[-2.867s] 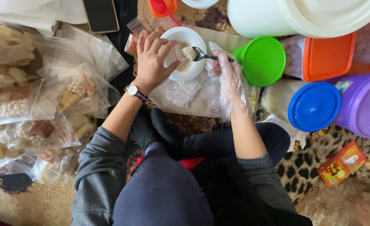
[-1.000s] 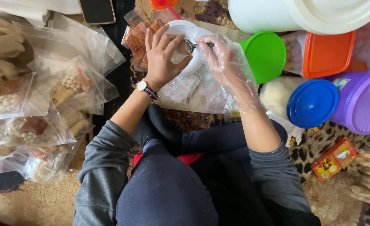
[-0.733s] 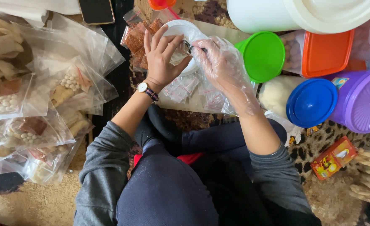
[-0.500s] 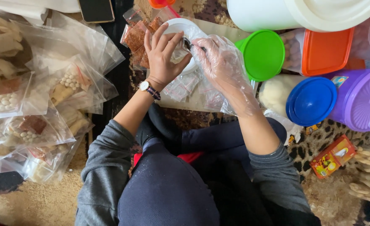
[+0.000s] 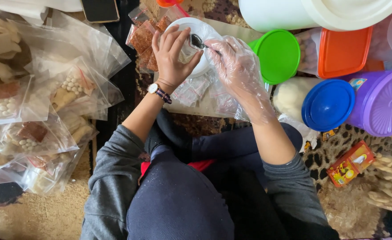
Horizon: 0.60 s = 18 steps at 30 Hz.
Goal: Filling small plastic bags with seasoning using a spoon as part of a snack packaging process.
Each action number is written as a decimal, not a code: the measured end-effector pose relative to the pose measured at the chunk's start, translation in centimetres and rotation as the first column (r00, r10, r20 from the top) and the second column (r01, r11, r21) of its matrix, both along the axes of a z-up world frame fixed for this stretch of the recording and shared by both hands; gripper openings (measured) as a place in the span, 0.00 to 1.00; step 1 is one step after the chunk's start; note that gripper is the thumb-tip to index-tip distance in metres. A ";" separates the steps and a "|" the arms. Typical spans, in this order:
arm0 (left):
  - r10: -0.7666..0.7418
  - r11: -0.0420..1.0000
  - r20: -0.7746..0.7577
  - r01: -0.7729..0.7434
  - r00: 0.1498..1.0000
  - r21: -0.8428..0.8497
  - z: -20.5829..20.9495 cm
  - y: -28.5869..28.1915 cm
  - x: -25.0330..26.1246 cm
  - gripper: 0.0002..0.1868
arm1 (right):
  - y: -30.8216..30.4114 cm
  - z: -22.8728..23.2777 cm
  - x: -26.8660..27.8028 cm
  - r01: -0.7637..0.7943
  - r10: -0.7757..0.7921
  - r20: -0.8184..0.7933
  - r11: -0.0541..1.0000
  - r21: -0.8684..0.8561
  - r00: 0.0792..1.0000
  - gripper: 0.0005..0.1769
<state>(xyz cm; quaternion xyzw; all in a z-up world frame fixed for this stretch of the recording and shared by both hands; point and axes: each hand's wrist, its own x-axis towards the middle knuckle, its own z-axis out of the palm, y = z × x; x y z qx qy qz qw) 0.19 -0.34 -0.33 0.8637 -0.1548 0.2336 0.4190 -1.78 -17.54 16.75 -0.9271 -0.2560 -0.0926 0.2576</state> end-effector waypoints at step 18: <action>0.075 0.978 -0.162 -0.104 0.984 -0.181 -0.6 1.9 -1.3 0.24 | -1.7 -1.6 -1.8 0.190 -0.098 -0.222 0.875 0.444 0.970 0.13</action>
